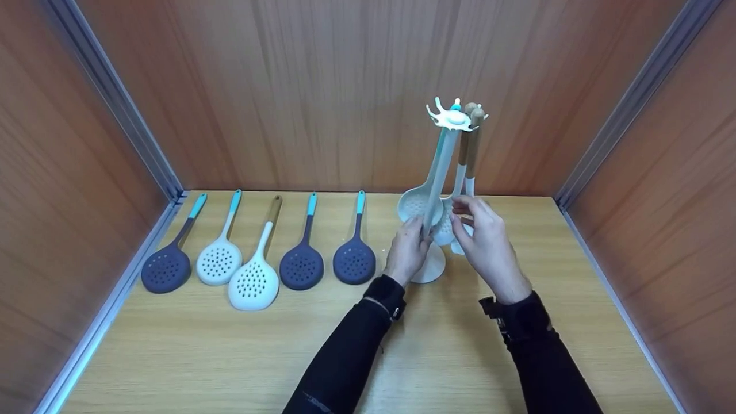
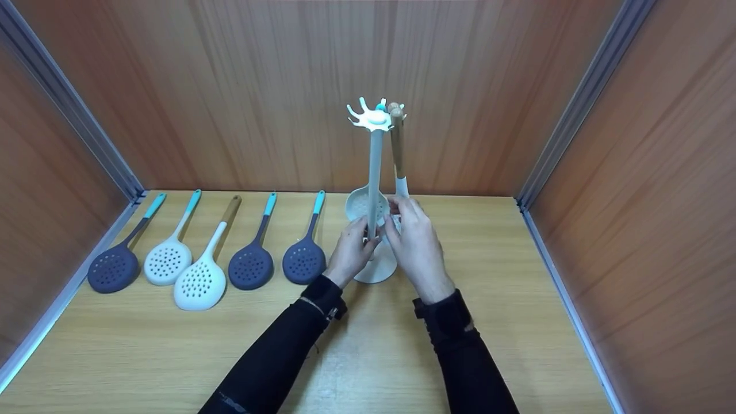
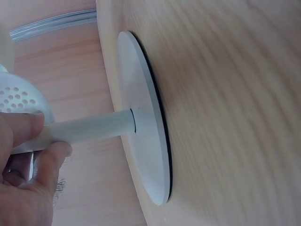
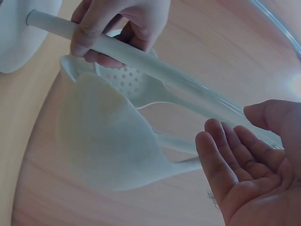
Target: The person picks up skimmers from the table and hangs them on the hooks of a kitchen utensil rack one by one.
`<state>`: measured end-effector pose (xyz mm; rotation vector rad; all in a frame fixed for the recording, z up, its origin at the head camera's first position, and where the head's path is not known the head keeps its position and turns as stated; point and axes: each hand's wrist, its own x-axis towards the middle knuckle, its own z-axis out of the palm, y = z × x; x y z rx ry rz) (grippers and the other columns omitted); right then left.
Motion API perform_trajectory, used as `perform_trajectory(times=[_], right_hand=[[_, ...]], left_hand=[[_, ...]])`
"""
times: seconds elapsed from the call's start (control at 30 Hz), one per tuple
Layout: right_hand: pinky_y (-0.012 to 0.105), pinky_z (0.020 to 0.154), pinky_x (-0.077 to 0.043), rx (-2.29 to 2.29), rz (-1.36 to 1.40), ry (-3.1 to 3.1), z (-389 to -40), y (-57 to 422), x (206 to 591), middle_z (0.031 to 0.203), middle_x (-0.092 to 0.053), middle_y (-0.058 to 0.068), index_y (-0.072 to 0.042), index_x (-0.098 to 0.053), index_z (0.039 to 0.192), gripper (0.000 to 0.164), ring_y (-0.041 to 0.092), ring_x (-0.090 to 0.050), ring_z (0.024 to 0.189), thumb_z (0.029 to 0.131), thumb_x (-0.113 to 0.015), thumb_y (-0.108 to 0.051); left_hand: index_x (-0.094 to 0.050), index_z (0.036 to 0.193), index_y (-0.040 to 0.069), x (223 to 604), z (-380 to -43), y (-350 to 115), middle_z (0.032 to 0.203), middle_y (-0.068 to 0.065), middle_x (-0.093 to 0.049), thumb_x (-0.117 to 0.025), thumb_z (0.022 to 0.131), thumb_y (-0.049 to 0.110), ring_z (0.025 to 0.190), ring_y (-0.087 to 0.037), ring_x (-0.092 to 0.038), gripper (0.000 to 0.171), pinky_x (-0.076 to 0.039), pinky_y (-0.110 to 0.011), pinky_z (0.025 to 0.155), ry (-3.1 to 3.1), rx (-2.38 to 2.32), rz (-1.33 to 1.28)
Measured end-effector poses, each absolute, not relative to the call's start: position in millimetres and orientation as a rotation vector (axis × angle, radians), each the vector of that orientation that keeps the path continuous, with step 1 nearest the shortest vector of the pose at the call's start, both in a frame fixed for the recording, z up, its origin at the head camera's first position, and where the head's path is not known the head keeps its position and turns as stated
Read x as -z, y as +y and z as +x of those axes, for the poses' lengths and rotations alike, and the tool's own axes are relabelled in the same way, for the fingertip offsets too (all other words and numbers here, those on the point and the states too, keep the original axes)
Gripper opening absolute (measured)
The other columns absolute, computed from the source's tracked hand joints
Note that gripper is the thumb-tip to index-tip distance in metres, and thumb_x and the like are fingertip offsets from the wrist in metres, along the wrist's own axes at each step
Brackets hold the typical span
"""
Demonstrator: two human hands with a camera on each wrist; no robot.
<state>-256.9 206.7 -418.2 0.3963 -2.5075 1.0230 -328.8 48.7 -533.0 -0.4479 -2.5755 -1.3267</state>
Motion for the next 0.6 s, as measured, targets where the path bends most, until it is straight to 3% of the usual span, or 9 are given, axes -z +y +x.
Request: perform_trajectory(times=[0.37,0.6], right_hand=[[0.059,0.114,-0.068,-1.127,0.398,-2.482,-264,194,434,0.147,-0.076,0.032,0.011,-0.066,0.153,0.042,0.048,-0.077,0.14,0.112,-0.071,0.003],[0.059,0.116,-0.067,-1.159,0.336,-2.548,-270,184,437,0.149,-0.074,0.034,0.01,-0.063,0.157,0.046,0.049,-0.076,0.141,0.113,-0.071,0.002]], left_hand=[[-0.073,0.146,0.008,530,-327,41,0.134,-0.012,-0.078,-0.075,0.113,0.005,0.13,-0.028,-0.079,0.033,-0.068,-0.044,0.111,-2.627,1.356,-0.493],[-0.07,0.152,0.009,530,-328,31,0.148,-0.017,-0.078,-0.071,0.116,0.004,0.141,-0.031,-0.078,0.037,-0.068,-0.041,0.115,-2.632,1.449,-0.548]])
